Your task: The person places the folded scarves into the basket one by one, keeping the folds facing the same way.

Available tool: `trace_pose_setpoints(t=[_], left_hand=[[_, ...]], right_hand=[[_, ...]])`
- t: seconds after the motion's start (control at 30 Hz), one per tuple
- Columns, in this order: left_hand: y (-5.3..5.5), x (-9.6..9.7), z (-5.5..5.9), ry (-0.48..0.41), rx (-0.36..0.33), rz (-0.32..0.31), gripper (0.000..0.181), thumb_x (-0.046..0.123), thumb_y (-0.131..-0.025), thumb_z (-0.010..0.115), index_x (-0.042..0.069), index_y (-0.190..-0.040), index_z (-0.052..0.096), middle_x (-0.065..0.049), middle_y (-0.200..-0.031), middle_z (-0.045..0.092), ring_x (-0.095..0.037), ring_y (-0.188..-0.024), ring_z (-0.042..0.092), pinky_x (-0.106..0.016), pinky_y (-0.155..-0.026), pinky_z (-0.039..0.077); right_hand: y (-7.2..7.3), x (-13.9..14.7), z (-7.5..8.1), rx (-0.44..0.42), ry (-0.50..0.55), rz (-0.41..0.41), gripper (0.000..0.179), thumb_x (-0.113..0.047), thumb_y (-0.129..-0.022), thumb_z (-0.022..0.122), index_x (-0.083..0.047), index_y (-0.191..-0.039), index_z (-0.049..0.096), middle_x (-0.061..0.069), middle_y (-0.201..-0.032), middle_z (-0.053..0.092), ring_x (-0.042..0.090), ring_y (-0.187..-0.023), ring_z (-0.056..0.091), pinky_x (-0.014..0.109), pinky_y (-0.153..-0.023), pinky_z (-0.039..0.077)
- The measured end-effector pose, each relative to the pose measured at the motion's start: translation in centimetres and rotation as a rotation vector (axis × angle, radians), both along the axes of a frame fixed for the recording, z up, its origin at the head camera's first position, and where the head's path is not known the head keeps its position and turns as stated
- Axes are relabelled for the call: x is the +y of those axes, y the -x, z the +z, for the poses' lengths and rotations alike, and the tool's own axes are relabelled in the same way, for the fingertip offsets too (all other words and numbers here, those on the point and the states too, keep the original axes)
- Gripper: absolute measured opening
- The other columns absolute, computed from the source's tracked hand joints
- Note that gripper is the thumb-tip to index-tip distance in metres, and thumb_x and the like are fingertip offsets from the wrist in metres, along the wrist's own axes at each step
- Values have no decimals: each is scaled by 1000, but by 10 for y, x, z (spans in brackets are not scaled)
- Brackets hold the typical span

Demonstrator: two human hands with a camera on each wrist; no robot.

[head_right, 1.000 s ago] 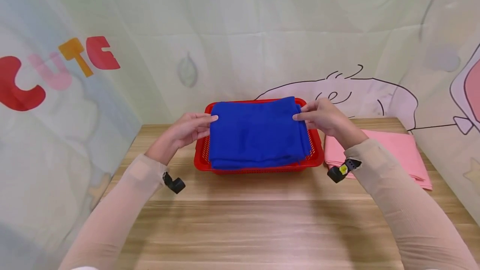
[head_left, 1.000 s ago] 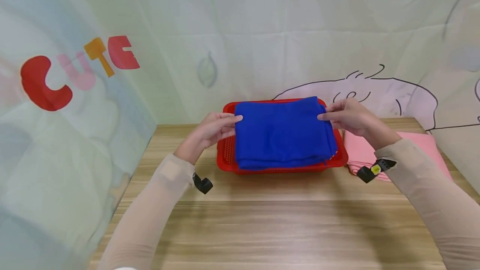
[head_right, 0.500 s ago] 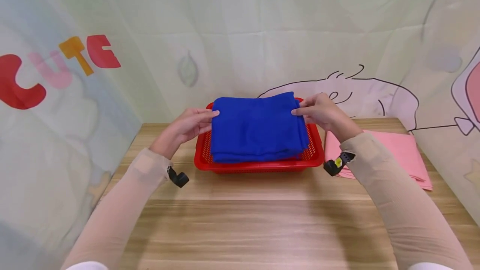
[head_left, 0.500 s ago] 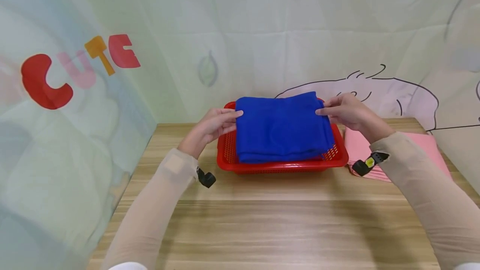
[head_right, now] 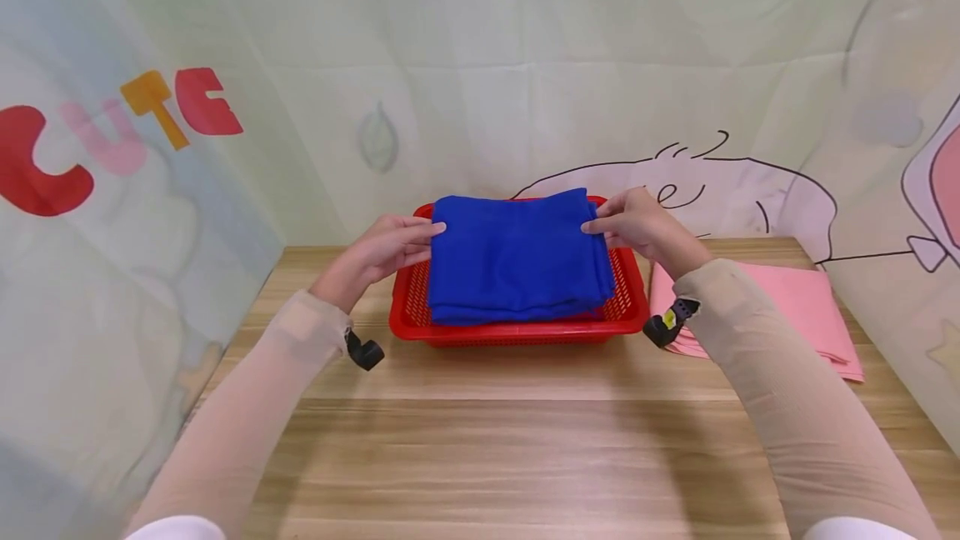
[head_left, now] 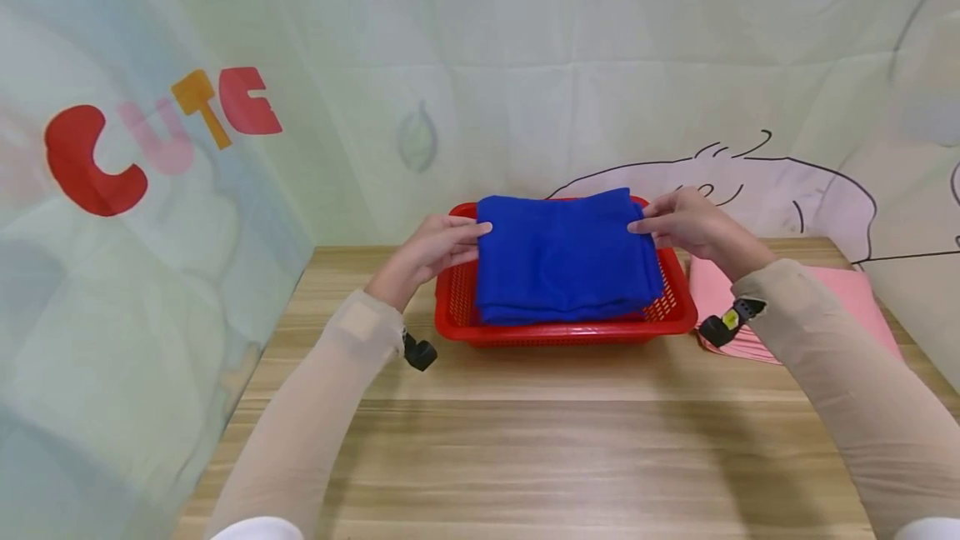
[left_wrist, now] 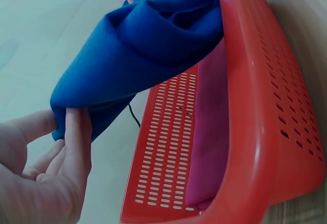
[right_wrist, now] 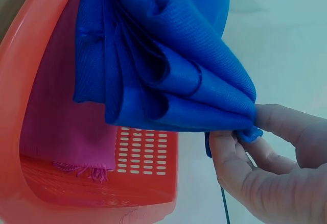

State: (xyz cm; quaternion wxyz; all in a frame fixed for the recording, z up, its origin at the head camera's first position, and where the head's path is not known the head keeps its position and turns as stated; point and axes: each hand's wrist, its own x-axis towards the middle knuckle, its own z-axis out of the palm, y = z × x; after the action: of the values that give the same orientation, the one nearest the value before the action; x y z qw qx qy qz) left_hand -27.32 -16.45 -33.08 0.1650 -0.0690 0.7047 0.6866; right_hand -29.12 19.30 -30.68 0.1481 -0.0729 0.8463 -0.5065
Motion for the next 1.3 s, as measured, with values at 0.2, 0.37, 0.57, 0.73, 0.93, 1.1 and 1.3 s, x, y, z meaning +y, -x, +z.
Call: trace_pose_setpoints(t=[0.2, 0.37, 0.57, 0.73, 0.93, 1.1, 1.3], left_hand=[[5, 3, -3, 12, -8, -7, 58, 18, -96, 69, -2, -145, 46, -13, -117, 62, -19, -92, 64, -30, -89, 55], [8, 3, -5, 30, -17, -15, 53, 17, -95, 70, -3, -140, 52, -10, -107, 63, -21, -92, 64, -33, -91, 54], [13, 3, -6, 48, -28, -28, 52, 18, -95, 70, -2, -139, 52, -12, -110, 64, -22, -94, 63, -30, -87, 56], [17, 3, -5, 60, -44, -28, 53, 17, -94, 72, -2, -139, 52, -14, -111, 64, -21, -91, 65, -29, -82, 57], [21, 4, -6, 102, -52, -48, 45, 17, -93, 72, -3, -132, 58, -14, -106, 65, -20, -84, 66, -28, -78, 58], [24, 4, -5, 131, -58, -70, 41, 15, -93, 72, -4, -128, 61, -15, -102, 67, -18, -77, 67, -30, -79, 58], [27, 6, -4, 167, -60, -105, 51, 15, -94, 71, -5, -138, 54, -20, -117, 65, -19, -82, 68, -33, -84, 56]], right_hand=[[4, -2, -1, -9, -29, -7, 33, -14, -93, 72, 8, -113, 59, 13, -98, 61, 20, -79, 64, 28, -77, 58], [8, -4, -3, -38, -27, -9, 31, -13, -92, 73, 7, -110, 58, 12, -95, 60, 20, -78, 63, 26, -75, 58], [12, -6, -5, -50, -48, 2, 27, -11, -92, 73, 7, -106, 58, 13, -96, 60, 20, -77, 64, 26, -73, 58], [12, -8, -5, -45, -63, 21, 25, -9, -93, 71, 8, -104, 57, 14, -94, 60, 19, -75, 63, 24, -71, 58], [15, -10, -6, -59, -48, 30, 21, -6, -92, 71, 6, -99, 55, 11, -85, 55, 17, -70, 58, 22, -65, 56], [18, -11, -9, -70, -46, 34, 21, -5, -92, 71, 6, -97, 55, 11, -85, 55, 17, -70, 59, 23, -65, 57], [23, -12, -14, -74, -68, 31, 21, -4, -92, 71, 7, -99, 55, 14, -90, 58, 18, -72, 61, 25, -68, 59]])
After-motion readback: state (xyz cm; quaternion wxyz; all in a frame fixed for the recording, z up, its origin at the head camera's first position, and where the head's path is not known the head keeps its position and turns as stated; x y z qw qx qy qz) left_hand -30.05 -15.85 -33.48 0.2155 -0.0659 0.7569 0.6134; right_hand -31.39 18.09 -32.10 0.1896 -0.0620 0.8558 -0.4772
